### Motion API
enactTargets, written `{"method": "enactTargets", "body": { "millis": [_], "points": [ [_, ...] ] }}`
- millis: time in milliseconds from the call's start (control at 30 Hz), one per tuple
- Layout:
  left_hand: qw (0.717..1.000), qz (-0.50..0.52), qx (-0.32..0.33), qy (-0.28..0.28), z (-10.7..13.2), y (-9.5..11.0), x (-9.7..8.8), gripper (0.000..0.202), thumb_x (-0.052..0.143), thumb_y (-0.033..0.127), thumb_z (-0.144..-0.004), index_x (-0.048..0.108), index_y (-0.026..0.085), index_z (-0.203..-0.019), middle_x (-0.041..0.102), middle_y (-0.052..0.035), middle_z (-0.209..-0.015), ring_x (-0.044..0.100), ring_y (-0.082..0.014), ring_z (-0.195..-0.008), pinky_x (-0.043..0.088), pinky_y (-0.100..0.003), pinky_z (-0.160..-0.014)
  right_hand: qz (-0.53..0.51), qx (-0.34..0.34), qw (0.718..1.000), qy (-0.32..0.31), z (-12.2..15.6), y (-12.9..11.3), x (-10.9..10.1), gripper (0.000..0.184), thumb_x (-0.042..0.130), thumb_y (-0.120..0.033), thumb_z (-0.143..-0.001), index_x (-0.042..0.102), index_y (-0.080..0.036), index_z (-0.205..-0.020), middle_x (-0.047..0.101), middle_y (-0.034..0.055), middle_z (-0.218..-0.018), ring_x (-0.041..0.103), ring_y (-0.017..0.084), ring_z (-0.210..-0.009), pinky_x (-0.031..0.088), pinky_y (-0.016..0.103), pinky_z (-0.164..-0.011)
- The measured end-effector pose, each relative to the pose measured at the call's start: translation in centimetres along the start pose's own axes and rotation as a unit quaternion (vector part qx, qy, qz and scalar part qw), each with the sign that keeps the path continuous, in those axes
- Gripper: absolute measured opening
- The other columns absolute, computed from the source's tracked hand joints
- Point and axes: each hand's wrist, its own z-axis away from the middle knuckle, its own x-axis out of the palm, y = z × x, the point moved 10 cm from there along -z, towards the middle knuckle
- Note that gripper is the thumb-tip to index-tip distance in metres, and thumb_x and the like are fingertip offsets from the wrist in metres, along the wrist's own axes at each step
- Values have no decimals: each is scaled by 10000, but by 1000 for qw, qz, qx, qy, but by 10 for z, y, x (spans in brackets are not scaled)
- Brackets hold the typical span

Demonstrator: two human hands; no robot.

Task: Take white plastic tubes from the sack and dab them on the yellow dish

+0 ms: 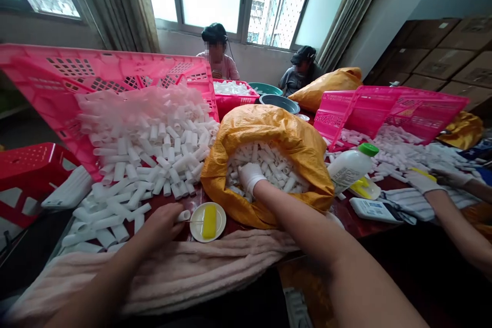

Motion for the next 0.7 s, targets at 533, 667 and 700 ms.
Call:
{"method": "enactTargets", "body": {
  "millis": [533, 667, 700],
  "points": [
    [997, 50, -40, -33, 7, -11, 13, 110, 423, 255, -784, 520, 207, -807, 622, -29, -818, 579, -175, -803, 376, -249, -668, -352, 24, 936, 18, 68, 18, -21, 266, 445, -409, -826, 524, -162, -883, 567, -12, -615, 467, 89, -430, 333, 203, -396],
    [997, 47, -25, -56, 6, -9, 20, 101, 446, 236, -758, 539, 215, -793, 634, -29, -826, 581, -181, -807, 377, -254, -676, -598, 27, 800, -34, 110, -5, 30, 328, 515, -514, -777, 472, -194, -831, 432, -90, -475, 325, 56, -330, 251, 186, -329],
    [997, 49, -25, -61, 6, -9, 22, 105, 450, 251, -761, 545, 214, -788, 635, -31, -825, 581, -186, -807, 377, -257, -675, -632, 20, 773, -39, 117, -13, 44, 322, 547, -500, -763, 461, -196, -824, 447, -88, -496, 346, 56, -343, 276, 185, -340]
  ]
}}
